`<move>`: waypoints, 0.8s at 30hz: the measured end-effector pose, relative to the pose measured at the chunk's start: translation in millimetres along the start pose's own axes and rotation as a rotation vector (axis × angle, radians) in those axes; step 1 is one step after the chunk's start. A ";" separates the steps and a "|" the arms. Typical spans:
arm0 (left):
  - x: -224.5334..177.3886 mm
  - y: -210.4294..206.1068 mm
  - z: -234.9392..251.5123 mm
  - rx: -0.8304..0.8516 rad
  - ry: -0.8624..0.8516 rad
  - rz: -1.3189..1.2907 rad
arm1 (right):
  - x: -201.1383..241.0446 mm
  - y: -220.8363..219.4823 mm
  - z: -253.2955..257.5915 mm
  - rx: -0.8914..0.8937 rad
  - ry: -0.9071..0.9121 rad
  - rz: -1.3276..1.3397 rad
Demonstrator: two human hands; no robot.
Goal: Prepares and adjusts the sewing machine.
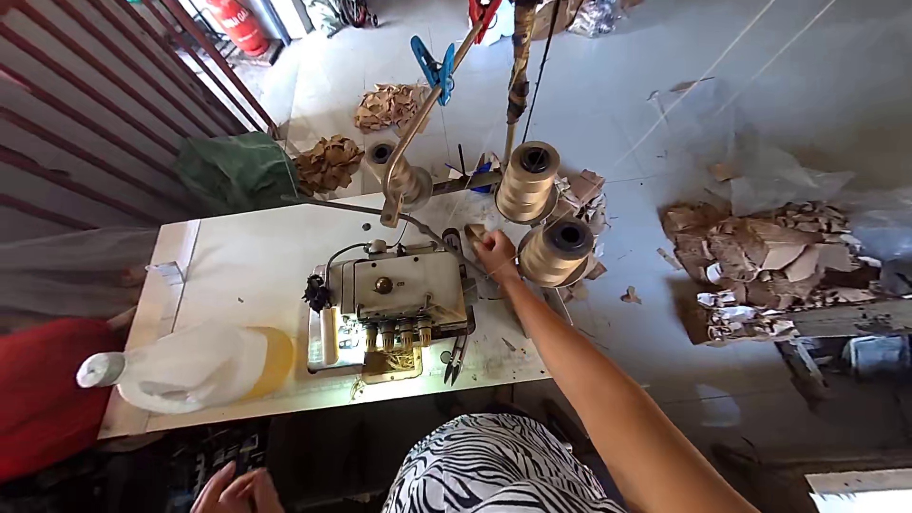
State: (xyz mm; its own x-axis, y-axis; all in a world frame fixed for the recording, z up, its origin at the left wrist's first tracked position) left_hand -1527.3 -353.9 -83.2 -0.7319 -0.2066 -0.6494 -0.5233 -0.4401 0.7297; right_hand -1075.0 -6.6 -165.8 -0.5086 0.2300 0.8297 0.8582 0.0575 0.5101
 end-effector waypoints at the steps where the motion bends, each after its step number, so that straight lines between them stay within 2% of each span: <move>1: -7.8 -11.1 5.9 0.031 -0.090 -0.005 | 1.4 1.3 -12.8 0.005 -0.003 0.009; 4: -45.1 -35.0 18.2 0.088 -0.315 0.013 | -0.1 -4.6 -53.0 0.064 -0.011 0.097; 8: -77.7 -55.2 28.9 0.119 -0.485 -0.063 | -23.3 -29.5 -91.0 0.205 -0.191 0.448; 10: -83.4 -61.2 31.9 0.120 -0.543 -0.114 | -34.8 -32.7 -102.6 0.187 -0.274 0.554; 12: -84.0 -63.1 34.0 0.124 -0.571 -0.147 | -34.0 -22.0 -104.7 0.104 -0.274 0.540; 14: -81.7 -60.5 34.5 0.114 -0.579 -0.169 | -14.1 -5.9 -101.1 0.007 -0.202 0.515; 16: -76.4 -55.7 33.6 0.097 -0.576 -0.174 | 20.2 3.5 -92.6 -0.011 -0.086 0.442; 18: -68.9 -50.5 32.6 0.080 -0.570 -0.187 | 69.4 0.9 -84.9 0.077 0.096 0.217; 21: -57.6 -44.1 29.9 0.074 -0.548 -0.187 | 143.8 -30.5 -81.8 0.267 0.387 -0.201; 24: -50.9 -36.6 26.1 0.075 -0.496 -0.177 | 185.5 -72.8 -84.8 0.506 0.637 -0.420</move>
State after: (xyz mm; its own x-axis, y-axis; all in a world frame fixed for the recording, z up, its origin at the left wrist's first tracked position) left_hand -1482.3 -304.4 -71.2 -0.7387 0.3110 -0.5979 -0.6738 -0.3634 0.6434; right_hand -1237.8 -50.5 -29.8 -0.5994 -0.4766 0.6431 0.4458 0.4684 0.7628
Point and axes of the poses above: each hand's wrist, its own z-axis towards the middle knuckle, its own y-axis out of the back of the hand, x = y × z, the point moved 9 cm from there along z, towards the middle knuckle, and after that the axes turned 7 degrees about x, right-handed, at the moved point
